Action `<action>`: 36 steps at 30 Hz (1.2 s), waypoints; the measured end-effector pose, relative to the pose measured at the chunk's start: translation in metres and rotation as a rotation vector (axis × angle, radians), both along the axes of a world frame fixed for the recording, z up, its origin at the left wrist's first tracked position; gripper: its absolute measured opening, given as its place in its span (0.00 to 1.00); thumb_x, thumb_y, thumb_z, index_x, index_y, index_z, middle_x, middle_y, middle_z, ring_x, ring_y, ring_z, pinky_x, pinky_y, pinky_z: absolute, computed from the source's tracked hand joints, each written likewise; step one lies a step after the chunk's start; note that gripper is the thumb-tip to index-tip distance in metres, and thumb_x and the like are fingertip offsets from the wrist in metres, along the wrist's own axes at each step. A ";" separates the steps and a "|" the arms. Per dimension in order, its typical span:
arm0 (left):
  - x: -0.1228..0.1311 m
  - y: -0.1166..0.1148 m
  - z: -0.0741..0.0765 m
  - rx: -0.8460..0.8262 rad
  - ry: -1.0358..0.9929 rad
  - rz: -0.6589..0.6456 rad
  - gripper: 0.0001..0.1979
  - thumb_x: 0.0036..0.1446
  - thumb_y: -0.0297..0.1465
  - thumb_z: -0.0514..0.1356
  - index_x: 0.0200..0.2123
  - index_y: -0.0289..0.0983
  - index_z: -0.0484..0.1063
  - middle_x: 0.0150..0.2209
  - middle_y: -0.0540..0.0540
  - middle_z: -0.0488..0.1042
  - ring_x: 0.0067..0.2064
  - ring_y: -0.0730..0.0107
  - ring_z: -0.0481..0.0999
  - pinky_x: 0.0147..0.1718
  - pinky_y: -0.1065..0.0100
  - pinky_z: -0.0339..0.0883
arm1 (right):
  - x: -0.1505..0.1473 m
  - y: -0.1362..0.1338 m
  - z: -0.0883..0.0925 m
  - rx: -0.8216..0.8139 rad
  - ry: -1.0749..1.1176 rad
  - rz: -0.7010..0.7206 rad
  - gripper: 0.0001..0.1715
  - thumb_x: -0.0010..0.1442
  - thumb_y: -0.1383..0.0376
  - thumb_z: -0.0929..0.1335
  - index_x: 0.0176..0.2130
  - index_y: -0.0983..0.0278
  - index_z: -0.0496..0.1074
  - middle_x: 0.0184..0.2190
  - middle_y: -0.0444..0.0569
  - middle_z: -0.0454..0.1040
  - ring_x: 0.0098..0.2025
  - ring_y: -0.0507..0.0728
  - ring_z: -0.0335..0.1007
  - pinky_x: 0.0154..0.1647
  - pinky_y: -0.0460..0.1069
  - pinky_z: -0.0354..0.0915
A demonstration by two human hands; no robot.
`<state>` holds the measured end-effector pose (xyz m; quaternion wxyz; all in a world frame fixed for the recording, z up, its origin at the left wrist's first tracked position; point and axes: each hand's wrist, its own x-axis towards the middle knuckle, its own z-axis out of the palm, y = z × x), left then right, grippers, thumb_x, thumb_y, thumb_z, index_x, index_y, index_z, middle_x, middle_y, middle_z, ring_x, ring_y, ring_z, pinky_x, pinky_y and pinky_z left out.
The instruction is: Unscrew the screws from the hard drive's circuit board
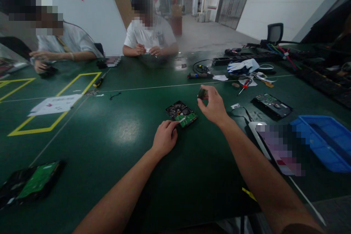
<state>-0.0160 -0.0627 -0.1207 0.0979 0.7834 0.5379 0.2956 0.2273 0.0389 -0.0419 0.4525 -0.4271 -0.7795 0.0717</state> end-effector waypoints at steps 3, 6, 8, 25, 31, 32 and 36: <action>0.000 0.000 0.000 -0.002 0.000 0.002 0.20 0.65 0.26 0.54 0.59 0.40 0.71 0.49 0.40 0.74 0.51 0.55 0.73 0.51 0.52 0.71 | 0.000 0.001 -0.001 0.008 0.027 -0.027 0.29 0.62 0.66 0.69 0.61 0.59 0.62 0.55 0.57 0.68 0.55 0.67 0.72 0.54 0.64 0.74; -0.001 0.000 0.000 -0.006 0.000 0.004 0.20 0.65 0.26 0.54 0.59 0.40 0.71 0.49 0.40 0.74 0.51 0.55 0.73 0.51 0.52 0.70 | 0.000 0.001 0.000 0.042 -0.006 -0.038 0.29 0.63 0.65 0.69 0.61 0.58 0.63 0.56 0.58 0.67 0.57 0.67 0.71 0.53 0.65 0.74; -0.001 -0.001 0.001 -0.005 0.000 0.003 0.20 0.66 0.26 0.54 0.59 0.39 0.71 0.49 0.40 0.74 0.51 0.55 0.73 0.51 0.52 0.70 | 0.000 0.000 0.001 0.047 -0.040 -0.029 0.30 0.64 0.65 0.69 0.63 0.57 0.62 0.57 0.57 0.67 0.58 0.68 0.70 0.53 0.65 0.74; -0.001 -0.001 0.000 -0.007 0.001 0.011 0.20 0.65 0.26 0.54 0.59 0.40 0.70 0.50 0.40 0.74 0.51 0.55 0.73 0.51 0.52 0.70 | -0.002 -0.003 0.004 0.048 -0.029 -0.070 0.26 0.63 0.65 0.68 0.59 0.59 0.64 0.54 0.58 0.70 0.55 0.68 0.72 0.55 0.66 0.71; -0.001 0.000 -0.001 0.001 -0.003 0.000 0.20 0.65 0.26 0.54 0.58 0.40 0.71 0.49 0.40 0.75 0.51 0.54 0.73 0.51 0.52 0.71 | -0.002 -0.003 0.005 0.044 -0.028 -0.040 0.23 0.65 0.63 0.68 0.58 0.59 0.64 0.52 0.57 0.72 0.52 0.66 0.73 0.52 0.64 0.73; -0.001 0.000 -0.001 0.002 -0.003 0.000 0.20 0.65 0.26 0.54 0.58 0.41 0.71 0.49 0.40 0.75 0.51 0.54 0.73 0.51 0.52 0.71 | -0.002 -0.003 0.006 0.051 -0.041 -0.032 0.24 0.65 0.63 0.68 0.59 0.59 0.64 0.53 0.57 0.72 0.53 0.67 0.73 0.51 0.64 0.73; -0.001 0.000 -0.001 0.003 -0.007 0.005 0.21 0.65 0.25 0.54 0.59 0.41 0.71 0.49 0.40 0.74 0.51 0.55 0.73 0.51 0.52 0.71 | 0.000 -0.003 0.007 0.047 -0.072 -0.044 0.24 0.64 0.63 0.69 0.59 0.58 0.64 0.53 0.57 0.71 0.52 0.67 0.73 0.50 0.65 0.74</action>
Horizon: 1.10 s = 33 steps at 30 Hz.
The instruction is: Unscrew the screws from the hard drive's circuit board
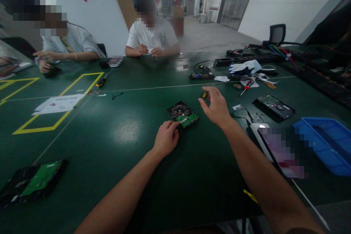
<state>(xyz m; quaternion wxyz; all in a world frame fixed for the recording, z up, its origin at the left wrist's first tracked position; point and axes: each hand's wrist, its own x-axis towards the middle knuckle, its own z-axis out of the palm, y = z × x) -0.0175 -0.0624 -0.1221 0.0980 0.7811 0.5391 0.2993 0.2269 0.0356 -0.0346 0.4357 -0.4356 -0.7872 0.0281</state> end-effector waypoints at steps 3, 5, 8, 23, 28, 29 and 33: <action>0.000 0.000 0.000 -0.003 -0.003 -0.002 0.21 0.64 0.25 0.55 0.58 0.41 0.71 0.49 0.40 0.75 0.51 0.54 0.73 0.50 0.52 0.71 | -0.001 -0.001 0.000 -0.010 0.018 -0.053 0.25 0.63 0.60 0.70 0.58 0.57 0.65 0.52 0.57 0.70 0.50 0.68 0.74 0.48 0.66 0.74; 0.000 0.000 0.000 -0.003 -0.001 0.001 0.20 0.64 0.25 0.54 0.58 0.41 0.71 0.49 0.40 0.75 0.51 0.54 0.73 0.50 0.52 0.71 | -0.002 -0.002 0.000 -0.013 0.029 -0.039 0.26 0.64 0.61 0.70 0.60 0.58 0.64 0.53 0.57 0.70 0.50 0.68 0.74 0.49 0.66 0.74; 0.000 -0.001 0.001 -0.003 0.007 0.007 0.21 0.65 0.25 0.54 0.59 0.40 0.71 0.49 0.40 0.74 0.51 0.55 0.73 0.51 0.52 0.71 | -0.005 -0.002 -0.001 -0.021 0.021 0.016 0.30 0.64 0.65 0.68 0.63 0.60 0.62 0.56 0.60 0.69 0.51 0.67 0.74 0.52 0.65 0.73; -0.001 0.000 0.000 -0.003 0.007 0.000 0.21 0.65 0.25 0.54 0.60 0.39 0.70 0.50 0.39 0.74 0.51 0.55 0.73 0.51 0.53 0.71 | -0.005 -0.003 0.001 0.053 0.014 0.006 0.27 0.66 0.67 0.66 0.63 0.59 0.65 0.53 0.57 0.72 0.53 0.65 0.72 0.54 0.63 0.72; -0.001 0.000 -0.003 0.019 0.019 -0.004 0.22 0.65 0.25 0.54 0.61 0.38 0.71 0.50 0.39 0.74 0.50 0.55 0.72 0.51 0.53 0.70 | -0.003 -0.001 -0.002 0.081 0.054 -0.025 0.24 0.65 0.67 0.68 0.60 0.60 0.67 0.52 0.57 0.72 0.53 0.66 0.72 0.54 0.64 0.72; -0.001 0.001 -0.004 0.022 0.022 -0.007 0.22 0.65 0.25 0.54 0.61 0.39 0.71 0.50 0.39 0.74 0.50 0.55 0.72 0.51 0.53 0.70 | -0.003 -0.002 -0.001 0.078 0.047 -0.025 0.23 0.65 0.66 0.68 0.60 0.59 0.68 0.52 0.56 0.72 0.53 0.66 0.73 0.53 0.64 0.72; -0.002 0.001 -0.005 0.027 0.034 -0.012 0.24 0.65 0.25 0.54 0.63 0.40 0.70 0.49 0.40 0.74 0.50 0.56 0.73 0.50 0.54 0.71 | -0.004 -0.004 0.001 0.073 0.031 -0.018 0.23 0.66 0.64 0.69 0.59 0.57 0.68 0.50 0.55 0.72 0.52 0.66 0.73 0.51 0.63 0.73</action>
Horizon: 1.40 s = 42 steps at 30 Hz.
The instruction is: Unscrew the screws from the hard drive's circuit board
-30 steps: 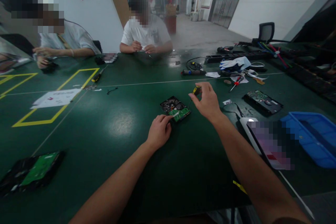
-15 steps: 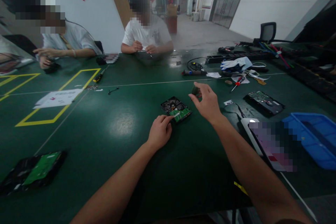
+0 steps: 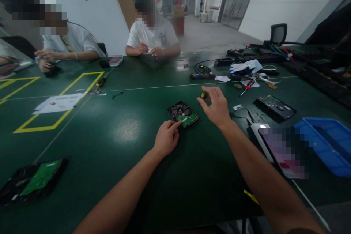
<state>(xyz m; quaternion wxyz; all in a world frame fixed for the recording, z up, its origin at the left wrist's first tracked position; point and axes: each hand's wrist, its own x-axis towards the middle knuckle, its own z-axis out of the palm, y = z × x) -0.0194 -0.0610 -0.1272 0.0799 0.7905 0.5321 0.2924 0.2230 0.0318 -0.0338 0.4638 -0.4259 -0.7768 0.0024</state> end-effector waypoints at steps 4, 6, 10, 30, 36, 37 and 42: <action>0.000 0.000 0.001 -0.004 0.015 -0.001 0.24 0.65 0.25 0.54 0.63 0.40 0.70 0.49 0.39 0.74 0.50 0.55 0.72 0.49 0.53 0.71 | -0.001 0.001 -0.001 0.019 0.008 0.022 0.24 0.66 0.67 0.67 0.60 0.59 0.67 0.51 0.56 0.72 0.51 0.65 0.73 0.51 0.63 0.73; 0.001 0.000 0.001 -0.003 0.019 0.007 0.24 0.65 0.25 0.54 0.63 0.40 0.70 0.49 0.39 0.74 0.50 0.55 0.72 0.49 0.53 0.71 | 0.000 0.002 -0.002 0.010 0.028 0.004 0.24 0.65 0.68 0.67 0.60 0.59 0.67 0.51 0.57 0.72 0.49 0.64 0.74 0.50 0.62 0.74; 0.001 -0.001 0.004 -0.009 0.021 0.005 0.24 0.64 0.25 0.54 0.63 0.39 0.69 0.49 0.39 0.74 0.50 0.55 0.72 0.50 0.53 0.71 | 0.002 0.002 -0.001 -0.015 0.044 -0.024 0.20 0.66 0.64 0.69 0.57 0.57 0.68 0.50 0.55 0.71 0.47 0.63 0.74 0.48 0.62 0.75; 0.001 -0.001 0.004 -0.005 0.022 0.002 0.25 0.64 0.25 0.55 0.63 0.41 0.69 0.49 0.39 0.73 0.50 0.55 0.72 0.50 0.53 0.70 | 0.000 0.002 -0.002 -0.040 0.047 0.041 0.22 0.64 0.65 0.69 0.57 0.58 0.66 0.53 0.56 0.71 0.51 0.65 0.74 0.51 0.63 0.75; 0.001 -0.002 0.005 -0.001 0.026 0.003 0.24 0.64 0.26 0.54 0.63 0.40 0.69 0.49 0.39 0.74 0.50 0.55 0.72 0.50 0.53 0.70 | -0.002 -0.001 -0.002 -0.015 0.026 0.048 0.24 0.65 0.65 0.68 0.60 0.59 0.66 0.52 0.56 0.72 0.48 0.63 0.74 0.50 0.62 0.75; 0.001 -0.002 0.005 -0.004 0.025 0.004 0.24 0.64 0.26 0.54 0.62 0.40 0.69 0.49 0.39 0.73 0.50 0.55 0.72 0.50 0.53 0.70 | -0.003 -0.001 -0.002 -0.016 0.010 0.063 0.26 0.65 0.66 0.67 0.61 0.59 0.65 0.53 0.56 0.72 0.49 0.63 0.74 0.50 0.62 0.74; 0.001 -0.001 0.004 -0.017 0.025 -0.001 0.24 0.64 0.26 0.55 0.63 0.40 0.69 0.50 0.39 0.73 0.50 0.54 0.72 0.50 0.53 0.70 | -0.002 0.001 -0.004 -0.030 0.067 0.035 0.26 0.63 0.67 0.69 0.59 0.58 0.66 0.55 0.57 0.71 0.49 0.63 0.74 0.51 0.63 0.74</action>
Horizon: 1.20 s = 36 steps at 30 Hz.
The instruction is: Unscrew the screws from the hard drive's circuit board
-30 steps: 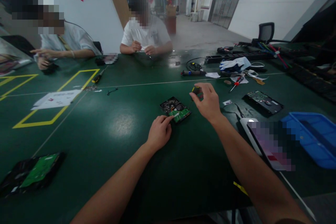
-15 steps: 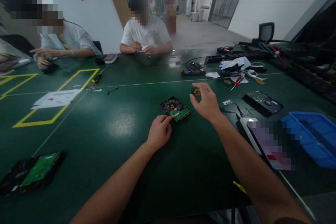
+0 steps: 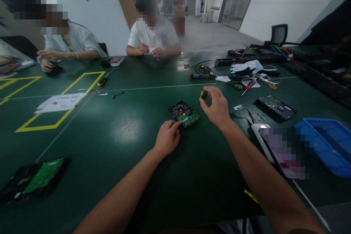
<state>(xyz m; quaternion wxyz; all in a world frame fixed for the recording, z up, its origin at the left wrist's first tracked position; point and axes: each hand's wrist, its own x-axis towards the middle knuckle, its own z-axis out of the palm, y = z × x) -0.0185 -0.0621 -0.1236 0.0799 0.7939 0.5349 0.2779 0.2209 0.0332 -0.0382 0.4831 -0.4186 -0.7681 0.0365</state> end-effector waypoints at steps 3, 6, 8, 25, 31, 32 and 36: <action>0.000 0.000 0.000 0.001 0.000 0.001 0.24 0.64 0.26 0.55 0.63 0.41 0.69 0.49 0.39 0.73 0.50 0.54 0.72 0.50 0.52 0.70 | 0.002 0.001 -0.002 -0.028 0.048 -0.026 0.24 0.62 0.64 0.71 0.56 0.58 0.66 0.52 0.55 0.72 0.48 0.64 0.75 0.50 0.63 0.74; 0.000 0.000 0.000 -0.007 0.000 -0.001 0.24 0.65 0.26 0.54 0.63 0.40 0.69 0.50 0.39 0.73 0.50 0.55 0.72 0.50 0.53 0.70 | 0.002 -0.001 0.000 -0.033 0.012 -0.033 0.21 0.63 0.62 0.71 0.55 0.58 0.67 0.49 0.54 0.74 0.48 0.64 0.75 0.50 0.63 0.74; 0.000 0.001 0.000 -0.011 -0.002 0.002 0.24 0.65 0.26 0.54 0.62 0.40 0.69 0.50 0.39 0.73 0.51 0.55 0.72 0.50 0.52 0.70 | 0.000 -0.002 0.003 -0.015 -0.027 -0.023 0.20 0.65 0.63 0.69 0.56 0.57 0.67 0.49 0.55 0.73 0.49 0.65 0.74 0.51 0.64 0.73; 0.000 0.000 0.000 0.002 0.008 0.005 0.25 0.65 0.26 0.54 0.64 0.40 0.68 0.50 0.39 0.73 0.51 0.54 0.72 0.50 0.52 0.70 | -0.001 -0.005 0.009 0.013 -0.034 -0.005 0.17 0.68 0.64 0.67 0.56 0.54 0.69 0.48 0.53 0.71 0.48 0.63 0.73 0.52 0.64 0.73; 0.001 0.000 0.000 0.008 -0.007 0.004 0.25 0.64 0.26 0.55 0.64 0.41 0.68 0.50 0.39 0.73 0.51 0.54 0.72 0.50 0.52 0.70 | 0.002 -0.003 0.008 0.013 0.020 -0.004 0.15 0.66 0.64 0.67 0.53 0.57 0.68 0.52 0.55 0.71 0.50 0.64 0.73 0.51 0.64 0.73; 0.001 0.000 0.000 0.007 -0.010 0.005 0.25 0.64 0.26 0.55 0.63 0.41 0.68 0.50 0.39 0.73 0.51 0.54 0.72 0.50 0.52 0.70 | 0.002 -0.003 0.008 0.019 0.012 -0.009 0.14 0.67 0.64 0.67 0.52 0.57 0.68 0.51 0.55 0.71 0.51 0.64 0.72 0.51 0.64 0.73; 0.000 0.000 0.000 0.002 -0.003 0.006 0.24 0.65 0.26 0.54 0.64 0.41 0.68 0.50 0.39 0.73 0.51 0.55 0.72 0.50 0.54 0.70 | 0.001 -0.006 0.011 0.037 -0.032 -0.019 0.15 0.67 0.64 0.68 0.54 0.56 0.69 0.49 0.54 0.71 0.54 0.65 0.70 0.53 0.64 0.72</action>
